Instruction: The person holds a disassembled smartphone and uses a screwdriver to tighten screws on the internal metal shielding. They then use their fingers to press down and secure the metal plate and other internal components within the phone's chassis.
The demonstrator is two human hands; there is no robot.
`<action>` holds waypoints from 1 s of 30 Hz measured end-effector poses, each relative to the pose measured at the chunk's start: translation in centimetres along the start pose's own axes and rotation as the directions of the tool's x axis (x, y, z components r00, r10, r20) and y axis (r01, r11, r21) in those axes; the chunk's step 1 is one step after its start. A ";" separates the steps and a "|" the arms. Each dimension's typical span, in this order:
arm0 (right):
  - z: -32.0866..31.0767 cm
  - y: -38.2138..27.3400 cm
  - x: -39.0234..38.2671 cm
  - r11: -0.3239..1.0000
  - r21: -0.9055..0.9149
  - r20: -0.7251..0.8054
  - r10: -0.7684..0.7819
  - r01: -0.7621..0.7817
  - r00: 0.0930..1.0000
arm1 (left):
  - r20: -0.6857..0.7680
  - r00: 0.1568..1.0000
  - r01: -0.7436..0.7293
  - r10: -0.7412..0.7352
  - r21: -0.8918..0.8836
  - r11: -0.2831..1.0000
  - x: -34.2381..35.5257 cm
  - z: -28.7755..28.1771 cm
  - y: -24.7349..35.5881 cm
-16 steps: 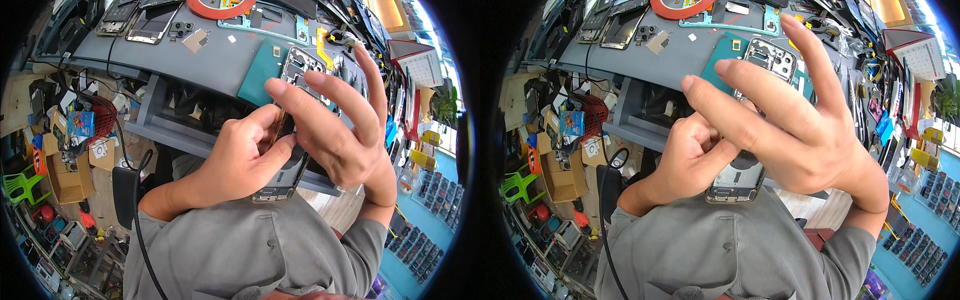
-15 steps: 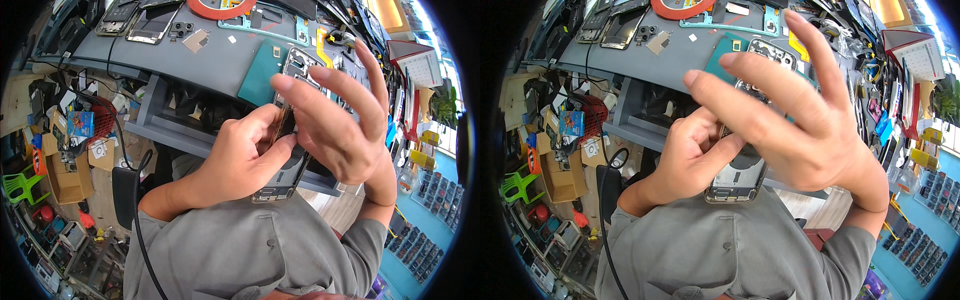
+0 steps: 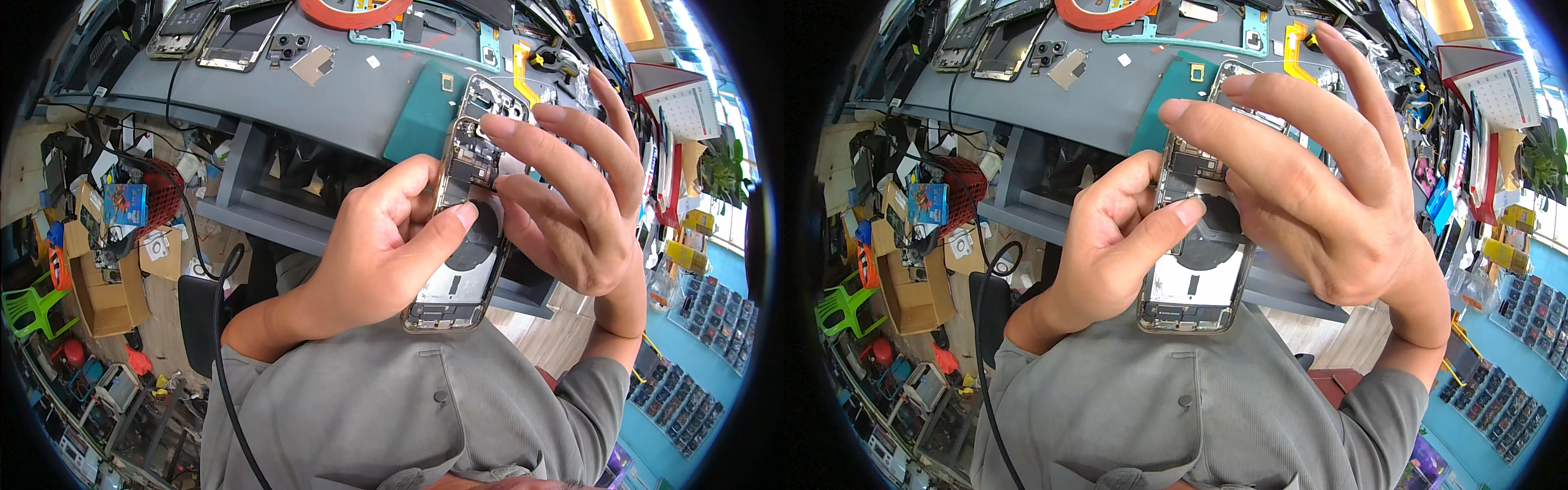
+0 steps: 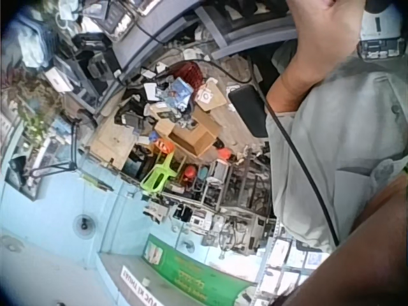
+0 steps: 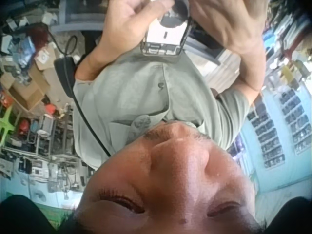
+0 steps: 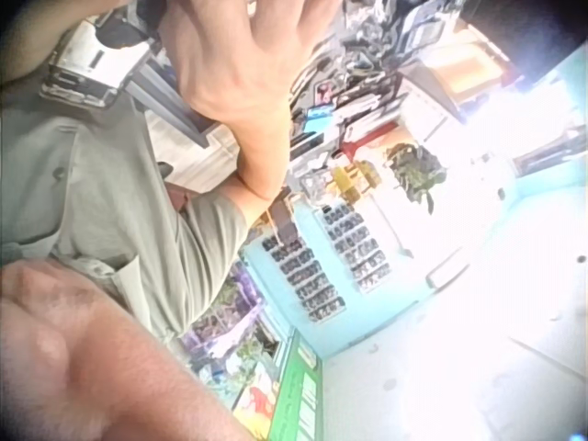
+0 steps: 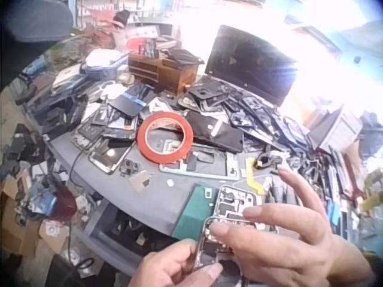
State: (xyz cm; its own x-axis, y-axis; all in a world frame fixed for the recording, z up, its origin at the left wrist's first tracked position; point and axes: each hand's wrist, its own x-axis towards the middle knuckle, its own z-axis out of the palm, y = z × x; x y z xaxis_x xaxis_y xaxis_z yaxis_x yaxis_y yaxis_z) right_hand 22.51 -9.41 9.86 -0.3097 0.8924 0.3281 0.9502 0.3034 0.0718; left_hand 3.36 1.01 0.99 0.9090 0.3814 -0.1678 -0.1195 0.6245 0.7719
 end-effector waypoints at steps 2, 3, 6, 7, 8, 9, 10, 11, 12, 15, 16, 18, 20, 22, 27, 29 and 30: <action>-0.2 -0.2 0.1 1.000 -0.001 0.015 0.016 -0.016 1.000 | 0.020 1.000 0.007 -0.007 0.030 1.000 -0.1 -0.2 0.1; -0.2 -0.3 0.1 1.000 -0.003 0.020 0.021 -0.021 1.000 | 0.030 0.999 0.010 -0.012 0.049 0.999 -0.1 -0.3 0.1; -0.1 -0.4 0.2 1.000 -0.012 0.023 0.026 -0.026 0.999 | 0.055 0.998 0.003 -0.009 0.108 0.994 -0.2 -0.3 0.5; 0.0 -0.4 0.3 0.999 -0.014 0.023 0.029 -0.028 0.999 | 0.056 0.998 -0.014 0.008 0.112 0.994 -0.2 -0.2 0.4; 0.0 -0.5 0.4 0.999 -0.013 0.025 0.037 -0.036 0.999 | 0.057 0.998 -0.031 0.024 0.117 0.993 -0.3 -0.2 0.3; 0.0 -0.5 0.5 0.999 -0.015 0.019 0.038 -0.038 0.999 | 0.057 0.998 -0.038 0.031 0.134 0.990 -0.3 -0.2 0.2; 0.1 -0.6 0.5 0.999 -0.017 0.013 0.040 -0.039 0.999 | 0.058 0.998 -0.046 0.037 0.152 0.987 -0.3 -0.2 0.2; 0.4 -0.5 0.4 0.999 -0.021 -0.002 0.034 -0.034 0.999 | 0.058 0.997 -0.053 0.044 0.169 0.984 -0.2 -0.2 0.1; 0.4 -0.5 0.4 0.999 -0.024 -0.008 0.032 -0.032 0.999 | 0.060 0.997 -0.058 0.048 0.164 0.985 -0.2 -0.2 0.0; 0.5 -0.7 0.4 0.999 -0.033 -0.014 0.031 -0.032 0.999 | 0.071 0.996 -0.067 0.055 0.181 0.981 -0.2 -0.3 0.0; 0.5 -0.7 0.4 0.999 -0.035 -0.013 0.030 -0.030 0.999 | 0.080 0.995 -0.067 0.051 0.206 0.976 -0.2 -0.4 0.2; 0.5 -0.7 0.3 0.999 -0.036 -0.012 0.025 -0.026 1.000 | 0.083 0.995 -0.069 0.051 0.220 0.973 -0.2 -0.5 0.3; 0.5 -0.7 0.3 0.999 -0.038 -0.012 0.021 -0.022 1.000 | 0.070 0.996 -0.071 0.059 0.194 0.978 -0.2 -0.4 0.2; 0.5 -0.7 0.3 0.999 -0.039 -0.011 0.021 -0.022 1.000 | 0.054 0.996 -0.072 0.064 0.162 0.984 -0.2 -0.2 -0.1; 0.4 -0.7 0.3 0.999 -0.049 -0.011 0.018 -0.019 1.000 | 0.056 0.997 -0.068 0.060 0.158 0.985 -0.2 -0.2 0.0; 0.3 -0.8 0.2 0.999 -0.048 -0.015 0.022 -0.023 1.000 | 0.067 0.996 -0.073 0.062 0.177 0.982 -0.3 -0.2 0.1; 0.3 -0.9 0.2 0.999 -0.047 -0.011 0.027 -0.027 1.000 | 0.065 0.996 -0.071 0.060 0.176 0.982 -0.3 -0.3 0.0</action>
State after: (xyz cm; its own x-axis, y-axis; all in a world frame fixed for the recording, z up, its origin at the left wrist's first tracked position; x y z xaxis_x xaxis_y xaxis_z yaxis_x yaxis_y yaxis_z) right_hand 21.60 -9.40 9.60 -0.2839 0.8964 0.3405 0.9588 0.2630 0.1069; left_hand 3.00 1.12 0.90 0.9242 0.3733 -0.0809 -0.1115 0.4661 0.8777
